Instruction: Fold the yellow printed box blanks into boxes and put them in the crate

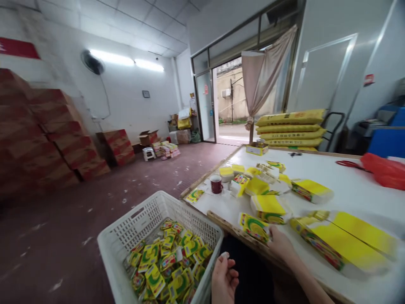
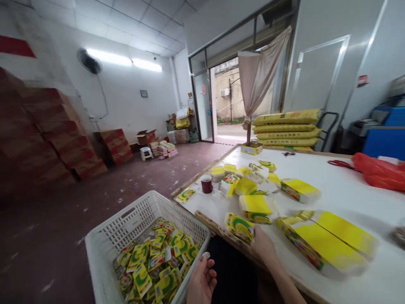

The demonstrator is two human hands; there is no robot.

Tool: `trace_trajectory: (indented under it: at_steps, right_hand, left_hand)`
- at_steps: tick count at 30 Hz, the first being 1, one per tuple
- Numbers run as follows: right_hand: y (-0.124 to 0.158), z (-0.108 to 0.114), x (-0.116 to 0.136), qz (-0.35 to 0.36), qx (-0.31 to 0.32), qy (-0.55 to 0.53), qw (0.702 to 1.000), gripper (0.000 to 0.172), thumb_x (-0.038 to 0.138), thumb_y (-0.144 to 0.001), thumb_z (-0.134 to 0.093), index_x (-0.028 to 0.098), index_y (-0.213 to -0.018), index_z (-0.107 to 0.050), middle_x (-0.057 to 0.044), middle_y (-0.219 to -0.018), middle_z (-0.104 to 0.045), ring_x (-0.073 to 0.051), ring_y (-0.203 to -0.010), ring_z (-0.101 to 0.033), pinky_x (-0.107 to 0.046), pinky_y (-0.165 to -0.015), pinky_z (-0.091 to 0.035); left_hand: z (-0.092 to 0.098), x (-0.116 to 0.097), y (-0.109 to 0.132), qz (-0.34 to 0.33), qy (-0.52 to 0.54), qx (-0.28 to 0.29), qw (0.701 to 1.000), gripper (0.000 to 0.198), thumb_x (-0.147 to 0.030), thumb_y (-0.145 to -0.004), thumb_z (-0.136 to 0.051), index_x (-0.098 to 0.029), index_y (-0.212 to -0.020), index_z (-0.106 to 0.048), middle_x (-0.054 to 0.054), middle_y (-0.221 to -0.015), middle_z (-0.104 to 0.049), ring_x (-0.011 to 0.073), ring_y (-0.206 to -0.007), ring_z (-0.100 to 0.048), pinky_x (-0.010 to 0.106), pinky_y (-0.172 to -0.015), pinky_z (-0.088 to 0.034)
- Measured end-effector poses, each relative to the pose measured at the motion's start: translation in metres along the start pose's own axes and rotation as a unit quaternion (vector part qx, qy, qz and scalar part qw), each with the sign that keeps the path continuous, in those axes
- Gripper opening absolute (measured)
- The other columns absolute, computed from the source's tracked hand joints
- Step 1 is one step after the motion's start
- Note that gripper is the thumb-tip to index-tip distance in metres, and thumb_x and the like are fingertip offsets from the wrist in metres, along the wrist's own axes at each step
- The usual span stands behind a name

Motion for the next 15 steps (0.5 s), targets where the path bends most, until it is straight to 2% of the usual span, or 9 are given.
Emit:
trace_trajectory:
  at_steps: [5, 8, 10, 12, 15]
  right_hand:
    - [-0.006, 0.003, -0.012, 0.014, -0.029, -0.054, 0.998, 0.017, 0.008, -0.072, -0.056, 0.022, -0.081, -0.053, -0.009, -0.082, -0.073, -0.027, -0.083, -0.073, -0.03, -0.071, -0.048]
    - [-0.004, 0.014, -0.02, 0.012, -0.057, -0.083, 0.995, 0.01, 0.019, -0.076, -0.053, 0.024, -0.084, -0.052, -0.01, -0.091, -0.074, -0.026, -0.087, -0.073, -0.03, -0.073, -0.049]
    - [0.007, 0.024, -0.016, 0.022, -0.08, -0.123, 0.989, 0.012, 0.024, -0.078, -0.05, 0.023, -0.09, -0.052, -0.01, -0.093, -0.074, -0.026, -0.086, -0.072, -0.031, -0.074, -0.05]
    - [0.026, 0.028, 0.003, 0.06, -0.079, -0.181, 0.979, 0.016, 0.027, -0.077, -0.049, 0.023, -0.093, -0.053, -0.008, -0.087, -0.072, -0.024, -0.078, -0.069, -0.032, -0.072, -0.049]
    - [0.069, 0.014, 0.054, 0.159, 0.003, -0.25, 0.955, 0.018, 0.026, -0.073, -0.051, 0.023, -0.09, -0.057, -0.003, -0.081, -0.07, -0.022, -0.075, -0.064, -0.03, -0.072, -0.048]
  left_hand:
    - [-0.002, -0.002, -0.001, -0.018, 0.005, 0.014, 1.0, 0.043, -0.034, -0.056, -0.092, -0.017, -0.089, -0.071, 0.003, -0.073, -0.069, 0.0103, -0.049, -0.06, 0.018, -0.044, -0.042]
    - [-0.001, 0.002, -0.003, -0.028, -0.019, 0.015, 0.999, 0.043, -0.04, -0.06, -0.09, -0.018, -0.091, -0.07, 0.004, -0.075, -0.07, 0.0111, -0.05, -0.06, 0.019, -0.044, -0.042]
    - [0.0, 0.008, -0.007, -0.031, -0.028, 0.012, 0.999, 0.047, -0.045, -0.059, -0.09, -0.018, -0.092, -0.07, 0.004, -0.075, -0.07, 0.0117, -0.051, -0.061, 0.019, -0.044, -0.044]
    - [0.0, 0.01, -0.008, -0.052, -0.023, 0.013, 0.998, 0.054, -0.049, -0.057, -0.092, -0.017, -0.095, -0.071, 0.007, -0.082, -0.072, 0.0137, -0.057, -0.064, 0.02, -0.046, -0.047]
    - [-0.003, 0.004, -0.002, -0.1, 0.021, 0.024, 0.994, 0.058, -0.051, -0.057, -0.092, -0.016, -0.1, -0.073, 0.012, -0.097, -0.075, 0.0221, -0.079, -0.073, 0.025, -0.059, -0.057]
Point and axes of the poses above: each hand's wrist, its own y-axis away from the middle knuckle, its own z-axis out of the back of the hand, x = y × z, the point moved 10 cm from there along -y, towards the middle knuckle
